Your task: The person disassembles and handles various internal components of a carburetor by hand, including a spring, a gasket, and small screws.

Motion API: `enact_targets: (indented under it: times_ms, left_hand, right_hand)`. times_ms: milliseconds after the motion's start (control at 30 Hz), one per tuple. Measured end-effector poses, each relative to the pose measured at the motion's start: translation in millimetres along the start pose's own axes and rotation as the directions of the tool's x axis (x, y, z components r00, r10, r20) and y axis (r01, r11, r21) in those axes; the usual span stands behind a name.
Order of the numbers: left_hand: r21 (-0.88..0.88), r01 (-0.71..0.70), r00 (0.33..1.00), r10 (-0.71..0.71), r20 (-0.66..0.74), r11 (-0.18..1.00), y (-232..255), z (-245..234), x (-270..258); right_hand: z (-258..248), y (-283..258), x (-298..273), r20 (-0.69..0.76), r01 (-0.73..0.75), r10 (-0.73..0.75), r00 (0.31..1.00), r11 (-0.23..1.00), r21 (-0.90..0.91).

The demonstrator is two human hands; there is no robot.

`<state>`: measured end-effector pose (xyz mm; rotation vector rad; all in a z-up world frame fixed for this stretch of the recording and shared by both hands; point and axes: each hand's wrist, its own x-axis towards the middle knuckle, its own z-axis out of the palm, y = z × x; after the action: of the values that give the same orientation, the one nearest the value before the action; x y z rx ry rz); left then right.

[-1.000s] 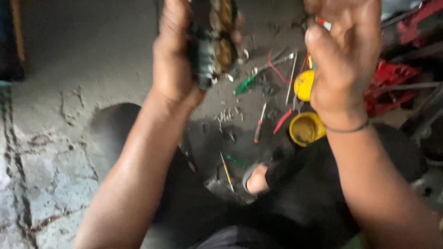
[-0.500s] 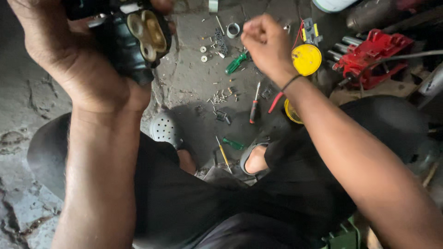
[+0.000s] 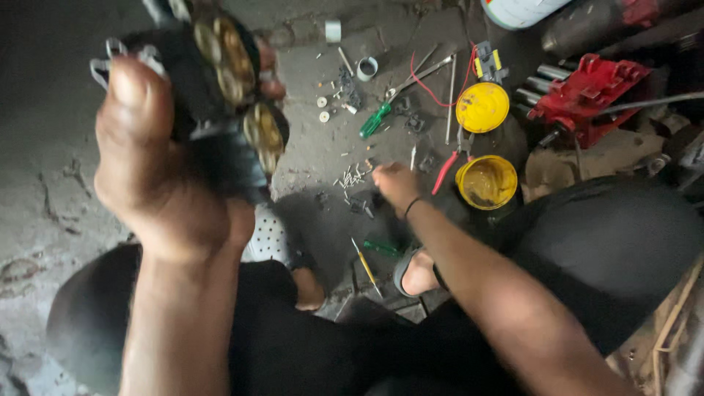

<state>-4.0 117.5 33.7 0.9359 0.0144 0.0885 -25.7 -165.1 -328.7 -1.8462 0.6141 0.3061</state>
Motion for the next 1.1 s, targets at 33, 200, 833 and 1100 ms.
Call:
enact_targets:
  times_ms: [33, 200, 833, 1100]
  left_hand:
    - [-0.003, 0.013, 1.000, -0.013, -0.005, 1.000, -0.2, 0.4, -1.2]
    - [-0.008, 0.011, 1.000, -0.011, -0.021, 1.000, 3.4, -2.1, -6.6]
    - [0.023, -0.013, 0.997, 0.015, -0.078, 1.000, 10.3, -6.4, -4.3]
    - [0.018, 0.018, 0.995, -0.016, -0.100, 1.000, 6.3, -13.0, -9.1]
  right_hand:
    - [5.9, 6.6, -5.7, 0.033, 0.040, -0.039, 0.999, 0.998, -0.052]
    - [19.9, 32.9, -14.2, 0.042, 0.057, -0.046, 0.998, 0.947, -0.316]
    - [31.4, 37.1, -29.6, 0.137, 0.376, -0.357, 0.924, 0.780, -0.500]
    - [36.7, 37.5, -44.5, 0.180, 0.485, -0.483, 0.857, 0.636, -0.600]
